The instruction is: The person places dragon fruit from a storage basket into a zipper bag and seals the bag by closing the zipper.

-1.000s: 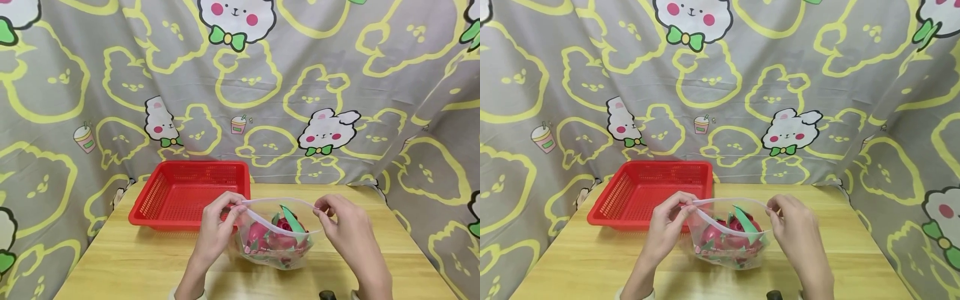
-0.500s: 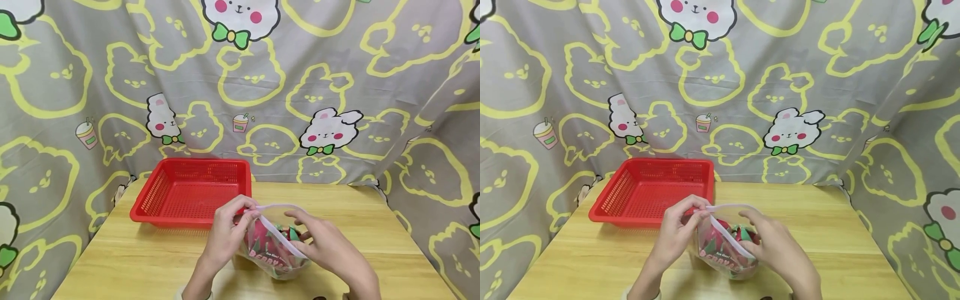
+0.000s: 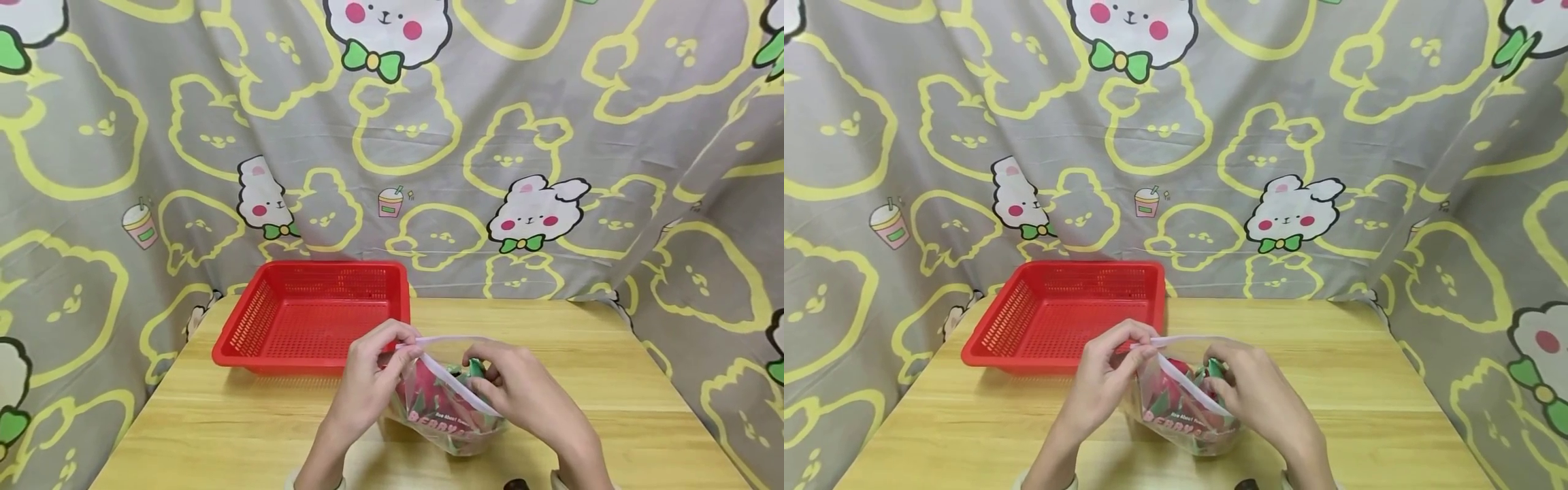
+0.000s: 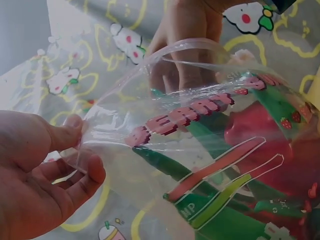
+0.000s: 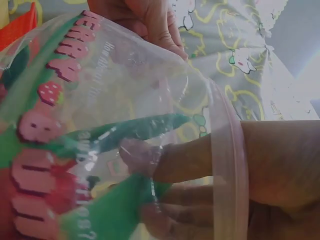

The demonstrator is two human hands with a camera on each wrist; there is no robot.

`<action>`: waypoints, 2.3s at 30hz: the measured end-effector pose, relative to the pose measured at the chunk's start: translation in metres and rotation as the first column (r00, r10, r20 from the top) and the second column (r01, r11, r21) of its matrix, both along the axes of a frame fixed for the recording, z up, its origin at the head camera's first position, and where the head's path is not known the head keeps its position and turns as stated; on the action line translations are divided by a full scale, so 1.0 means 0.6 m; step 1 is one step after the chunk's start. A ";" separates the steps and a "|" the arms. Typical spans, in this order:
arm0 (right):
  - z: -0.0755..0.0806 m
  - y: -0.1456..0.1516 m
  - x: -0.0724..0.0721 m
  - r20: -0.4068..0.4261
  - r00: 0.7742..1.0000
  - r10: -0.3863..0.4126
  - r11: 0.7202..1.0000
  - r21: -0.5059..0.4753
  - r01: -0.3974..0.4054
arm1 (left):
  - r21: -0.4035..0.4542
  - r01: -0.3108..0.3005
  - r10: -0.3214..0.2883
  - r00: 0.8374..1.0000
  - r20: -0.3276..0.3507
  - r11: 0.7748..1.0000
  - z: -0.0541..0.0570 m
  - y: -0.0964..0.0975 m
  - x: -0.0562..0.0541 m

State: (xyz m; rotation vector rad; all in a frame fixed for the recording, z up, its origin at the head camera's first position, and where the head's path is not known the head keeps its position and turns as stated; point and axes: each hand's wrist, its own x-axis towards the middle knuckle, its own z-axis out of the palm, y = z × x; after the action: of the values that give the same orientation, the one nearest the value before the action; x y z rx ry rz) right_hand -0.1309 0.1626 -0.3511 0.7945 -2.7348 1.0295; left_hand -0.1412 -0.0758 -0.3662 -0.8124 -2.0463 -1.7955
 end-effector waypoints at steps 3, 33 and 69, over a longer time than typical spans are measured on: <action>0.001 -0.009 0.001 -0.106 0.994 -0.012 1.000 -0.006 0.011 | 0.010 0.000 0.000 1.000 -0.004 1.000 0.000 -0.004 -0.001; -0.008 -0.017 0.001 -0.076 0.990 -0.119 0.990 0.064 0.124 | 0.011 -0.057 0.057 0.998 -0.025 0.998 -0.003 0.011 0.003; -0.049 -0.062 -0.024 -0.026 0.998 0.056 0.998 0.014 -0.056 | -0.033 -0.078 0.073 0.989 -0.126 0.996 -0.010 0.031 0.015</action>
State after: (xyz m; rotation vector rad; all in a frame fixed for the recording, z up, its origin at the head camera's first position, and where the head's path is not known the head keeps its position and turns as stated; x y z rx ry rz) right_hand -0.1450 0.1257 -0.3806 0.8848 -2.7143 1.0052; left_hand -0.1325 -0.0575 -0.3721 -0.8243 -2.0089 -1.6277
